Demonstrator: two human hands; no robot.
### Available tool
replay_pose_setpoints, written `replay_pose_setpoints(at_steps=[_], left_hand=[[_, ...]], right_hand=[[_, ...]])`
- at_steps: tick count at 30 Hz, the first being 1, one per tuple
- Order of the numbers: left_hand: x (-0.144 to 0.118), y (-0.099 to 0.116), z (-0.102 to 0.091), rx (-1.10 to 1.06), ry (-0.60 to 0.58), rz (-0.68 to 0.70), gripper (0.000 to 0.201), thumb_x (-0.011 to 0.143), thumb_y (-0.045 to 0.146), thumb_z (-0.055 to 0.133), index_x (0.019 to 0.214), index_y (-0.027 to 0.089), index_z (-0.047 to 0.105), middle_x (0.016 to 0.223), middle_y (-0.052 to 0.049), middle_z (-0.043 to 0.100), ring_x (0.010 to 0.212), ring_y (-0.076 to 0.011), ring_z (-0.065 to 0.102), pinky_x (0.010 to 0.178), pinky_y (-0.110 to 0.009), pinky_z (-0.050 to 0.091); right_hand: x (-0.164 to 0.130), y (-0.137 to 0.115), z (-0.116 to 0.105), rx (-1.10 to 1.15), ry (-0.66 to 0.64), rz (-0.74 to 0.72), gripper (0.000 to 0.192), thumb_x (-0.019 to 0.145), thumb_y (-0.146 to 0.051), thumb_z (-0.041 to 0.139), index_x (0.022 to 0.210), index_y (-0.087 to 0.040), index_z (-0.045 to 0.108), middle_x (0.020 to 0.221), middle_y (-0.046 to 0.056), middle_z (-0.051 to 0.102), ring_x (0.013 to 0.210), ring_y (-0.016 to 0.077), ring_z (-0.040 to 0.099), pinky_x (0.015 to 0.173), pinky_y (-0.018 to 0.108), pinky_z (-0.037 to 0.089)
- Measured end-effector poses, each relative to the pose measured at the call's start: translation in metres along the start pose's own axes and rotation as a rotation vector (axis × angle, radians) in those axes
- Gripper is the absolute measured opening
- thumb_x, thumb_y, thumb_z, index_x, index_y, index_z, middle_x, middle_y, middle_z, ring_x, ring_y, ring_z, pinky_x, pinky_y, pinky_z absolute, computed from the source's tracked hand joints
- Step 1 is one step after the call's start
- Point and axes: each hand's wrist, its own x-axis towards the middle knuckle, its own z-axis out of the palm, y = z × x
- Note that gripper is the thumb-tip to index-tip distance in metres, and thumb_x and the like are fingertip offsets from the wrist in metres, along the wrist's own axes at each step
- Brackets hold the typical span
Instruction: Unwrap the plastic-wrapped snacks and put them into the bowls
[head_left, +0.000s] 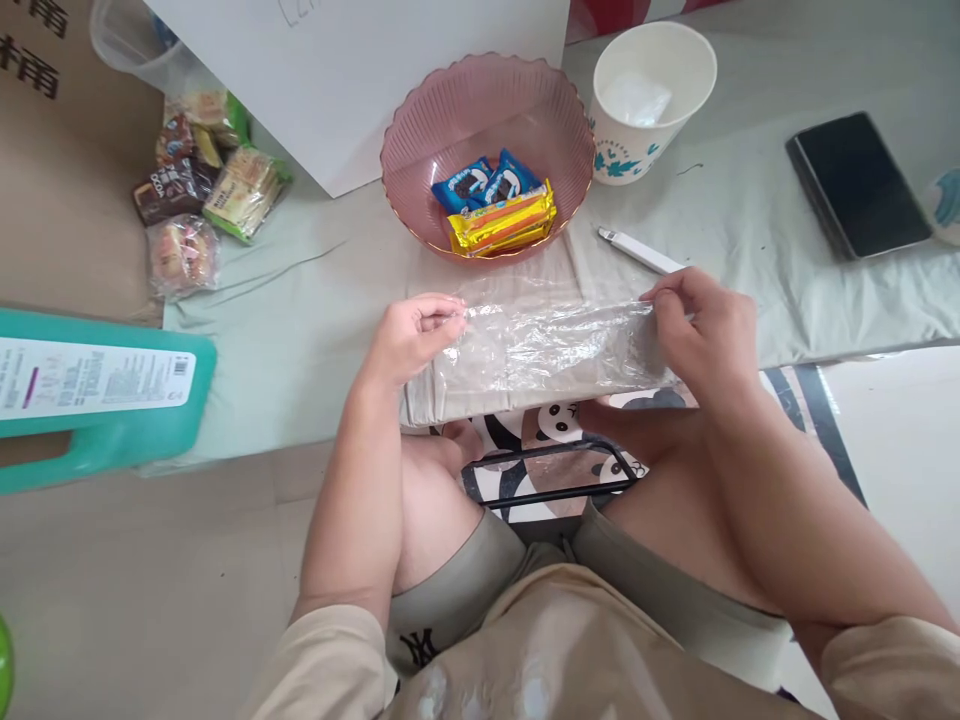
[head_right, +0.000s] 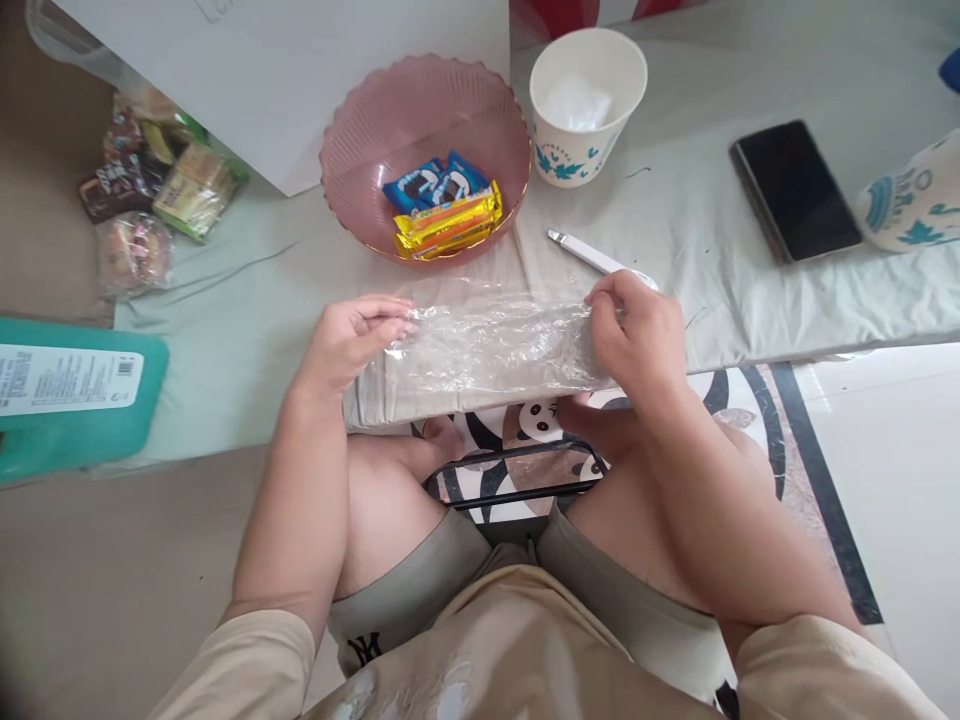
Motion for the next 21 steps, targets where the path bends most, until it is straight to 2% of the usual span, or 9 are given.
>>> replay_pose_setpoints(at_steps=[5,9,11,13,14,15,17,19,21], left_hand=[[-0.016,-0.001,-0.011,0.044,-0.025,-0.101,0.035,0.068,0.049,0.083,0.080,0.016,0.081,0.107,-0.012,0.081,0.086,-0.0225,0.076,0.080,-0.035,0.063],[-0.019,-0.003,-0.014,0.117,0.042,-0.045,0.027,0.072,0.046,0.079,0.074,0.018,0.080,0.097,-0.010,0.081,0.089,-0.0231,0.075,0.079,-0.034,0.062],[-0.015,-0.005,-0.014,0.137,0.045,0.050,0.025,0.070,0.045,0.080,0.073,0.020,0.080,0.118,-0.011,0.078,0.100,-0.0253,0.074,0.081,-0.036,0.063],[-0.011,-0.006,-0.013,0.143,0.010,0.158,0.021,0.068,0.043,0.081,0.074,0.022,0.082,0.142,-0.010,0.069,0.115,-0.0285,0.071,0.087,-0.040,0.063],[-0.008,-0.006,-0.012,0.141,-0.013,0.198,0.019,0.069,0.041,0.081,0.074,0.023,0.082,0.146,-0.009,0.066,0.120,-0.0291,0.070,0.091,-0.042,0.063],[-0.005,-0.006,-0.010,0.139,-0.030,0.224,0.016,0.071,0.040,0.080,0.074,0.024,0.082,0.142,-0.008,0.069,0.120,-0.0285,0.070,0.095,-0.043,0.062],[-0.002,-0.006,-0.006,0.136,-0.018,0.230,0.014,0.076,0.037,0.077,0.072,0.024,0.082,0.117,-0.008,0.080,0.109,-0.0253,0.074,0.094,-0.042,0.062],[0.000,-0.006,-0.001,0.116,0.040,0.198,0.018,0.079,0.038,0.074,0.072,0.023,0.081,0.096,-0.007,0.083,0.093,-0.0220,0.076,0.085,-0.037,0.063],[0.001,-0.006,0.002,0.070,0.110,0.159,0.024,0.081,0.040,0.072,0.071,0.020,0.080,0.088,-0.007,0.082,0.082,-0.0193,0.075,0.074,-0.031,0.062]], right_hand=[[0.002,-0.003,0.003,0.013,-0.002,-0.010,0.016,0.093,-0.030,0.045,0.090,-0.027,0.061,0.081,0.006,0.074,0.080,0.0271,0.067,0.079,0.042,0.047],[0.000,-0.004,0.005,-0.056,-0.055,-0.031,0.012,0.087,-0.027,0.050,0.081,-0.027,0.061,0.073,0.005,0.069,0.073,0.0256,0.063,0.075,0.041,0.046],[-0.001,-0.003,0.006,-0.087,-0.068,-0.059,0.011,0.082,-0.027,0.053,0.077,-0.027,0.063,0.067,0.004,0.064,0.070,0.0250,0.060,0.073,0.040,0.046],[-0.002,-0.001,0.008,-0.094,-0.060,-0.115,0.010,0.077,-0.026,0.055,0.075,-0.027,0.065,0.066,0.004,0.063,0.072,0.0256,0.060,0.072,0.040,0.046],[-0.002,0.000,0.009,-0.096,-0.048,-0.144,0.010,0.076,-0.026,0.055,0.073,-0.027,0.065,0.066,0.005,0.063,0.074,0.0261,0.061,0.073,0.041,0.047],[-0.002,0.001,0.010,-0.097,-0.038,-0.172,0.010,0.076,-0.027,0.055,0.072,-0.027,0.065,0.066,0.005,0.063,0.075,0.0267,0.061,0.073,0.041,0.047],[-0.002,0.001,0.011,-0.099,-0.030,-0.209,0.011,0.078,-0.031,0.056,0.072,-0.027,0.064,0.066,0.005,0.063,0.077,0.0272,0.062,0.075,0.041,0.048],[-0.002,0.000,0.011,-0.101,-0.034,-0.214,0.014,0.081,-0.037,0.059,0.074,-0.026,0.065,0.066,0.005,0.063,0.078,0.0271,0.062,0.076,0.042,0.048],[-0.002,0.000,0.011,-0.096,-0.041,-0.201,0.018,0.083,-0.041,0.059,0.075,-0.026,0.064,0.068,0.005,0.063,0.077,0.0264,0.062,0.076,0.041,0.048]])
